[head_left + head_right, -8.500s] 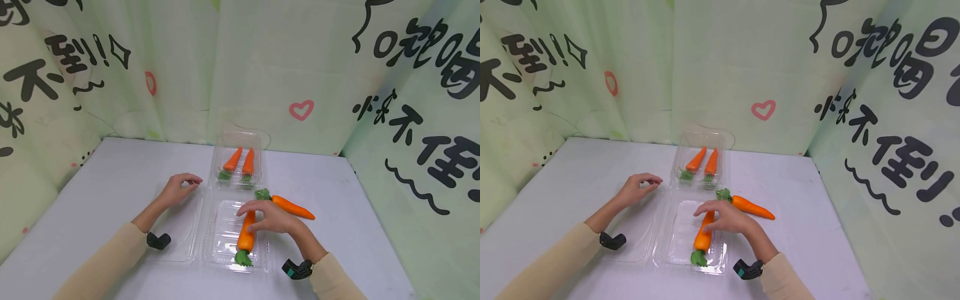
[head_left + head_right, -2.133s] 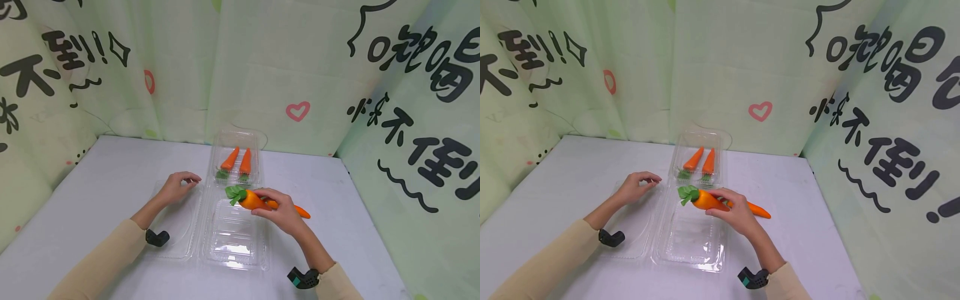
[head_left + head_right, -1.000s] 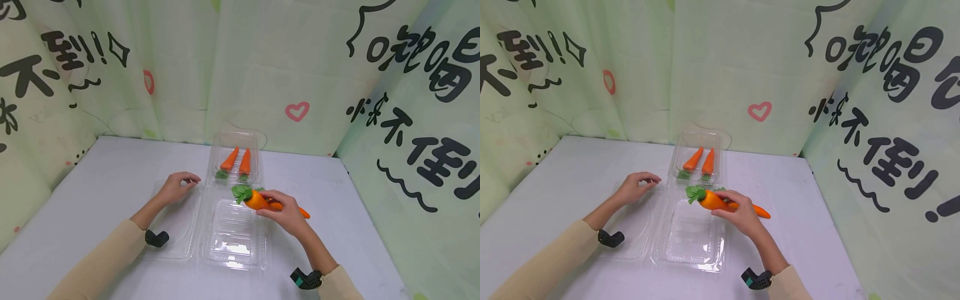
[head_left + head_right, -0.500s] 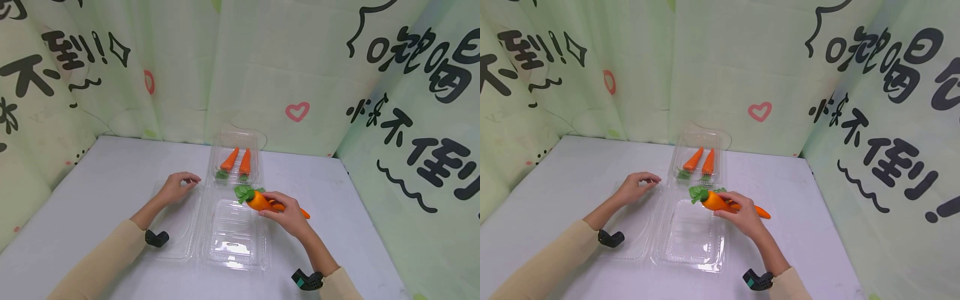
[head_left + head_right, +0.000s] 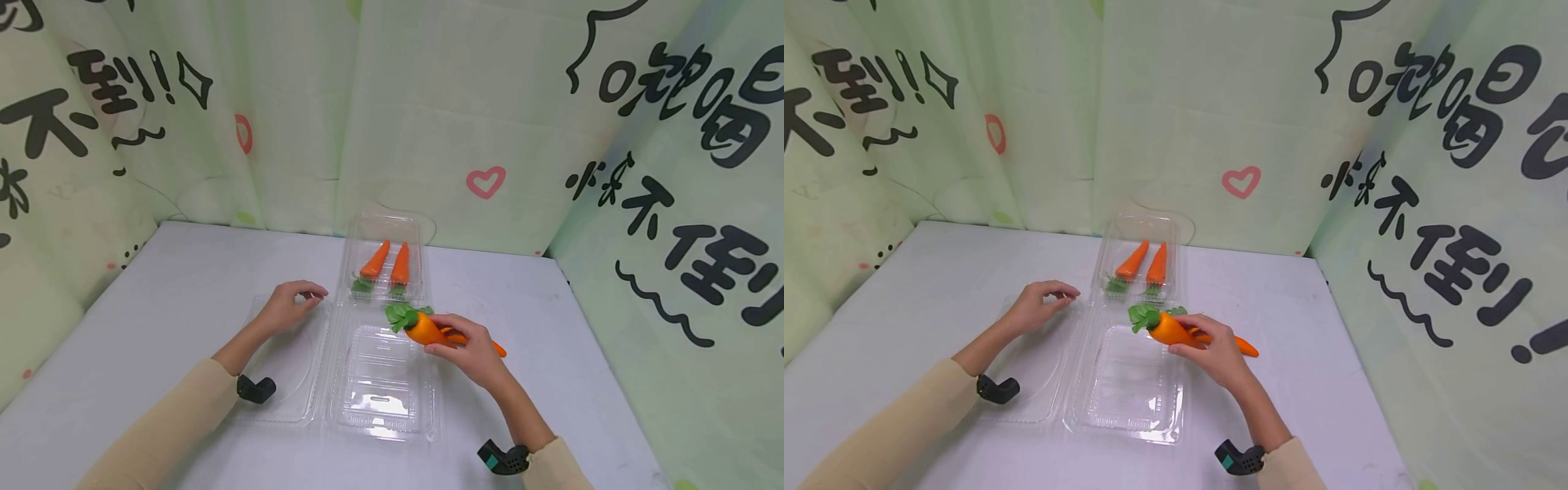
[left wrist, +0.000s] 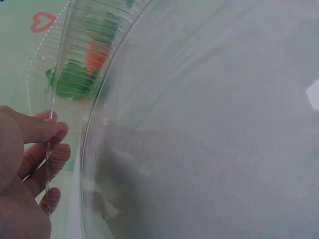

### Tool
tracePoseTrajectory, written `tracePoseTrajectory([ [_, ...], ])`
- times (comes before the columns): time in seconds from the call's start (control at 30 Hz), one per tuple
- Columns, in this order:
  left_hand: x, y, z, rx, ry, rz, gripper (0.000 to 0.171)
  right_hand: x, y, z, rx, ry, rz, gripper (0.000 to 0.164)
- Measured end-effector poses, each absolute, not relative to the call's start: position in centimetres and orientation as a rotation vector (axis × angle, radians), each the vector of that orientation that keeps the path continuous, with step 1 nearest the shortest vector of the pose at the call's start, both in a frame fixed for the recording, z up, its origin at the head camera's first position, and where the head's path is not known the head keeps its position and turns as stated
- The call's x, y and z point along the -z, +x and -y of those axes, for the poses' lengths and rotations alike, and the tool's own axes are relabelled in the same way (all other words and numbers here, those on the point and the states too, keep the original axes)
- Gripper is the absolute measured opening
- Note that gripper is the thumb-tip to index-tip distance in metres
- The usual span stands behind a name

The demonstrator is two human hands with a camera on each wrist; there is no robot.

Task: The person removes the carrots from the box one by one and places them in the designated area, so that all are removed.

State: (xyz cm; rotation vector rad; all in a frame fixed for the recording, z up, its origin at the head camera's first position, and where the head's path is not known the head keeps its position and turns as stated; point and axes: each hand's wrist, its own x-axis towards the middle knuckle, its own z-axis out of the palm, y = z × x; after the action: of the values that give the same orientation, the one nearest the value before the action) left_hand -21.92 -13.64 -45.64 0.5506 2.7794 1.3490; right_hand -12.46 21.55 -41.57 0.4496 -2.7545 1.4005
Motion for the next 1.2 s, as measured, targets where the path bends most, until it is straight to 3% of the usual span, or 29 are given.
tracePoseTrajectory([
  [1.2, 45.51, -21.73, 13.64, -1.346, 0.542, -2.769, 0.020, 42.36, -12.45, -22.20, -1.387, 0.398, 2.765, 0.043],
])
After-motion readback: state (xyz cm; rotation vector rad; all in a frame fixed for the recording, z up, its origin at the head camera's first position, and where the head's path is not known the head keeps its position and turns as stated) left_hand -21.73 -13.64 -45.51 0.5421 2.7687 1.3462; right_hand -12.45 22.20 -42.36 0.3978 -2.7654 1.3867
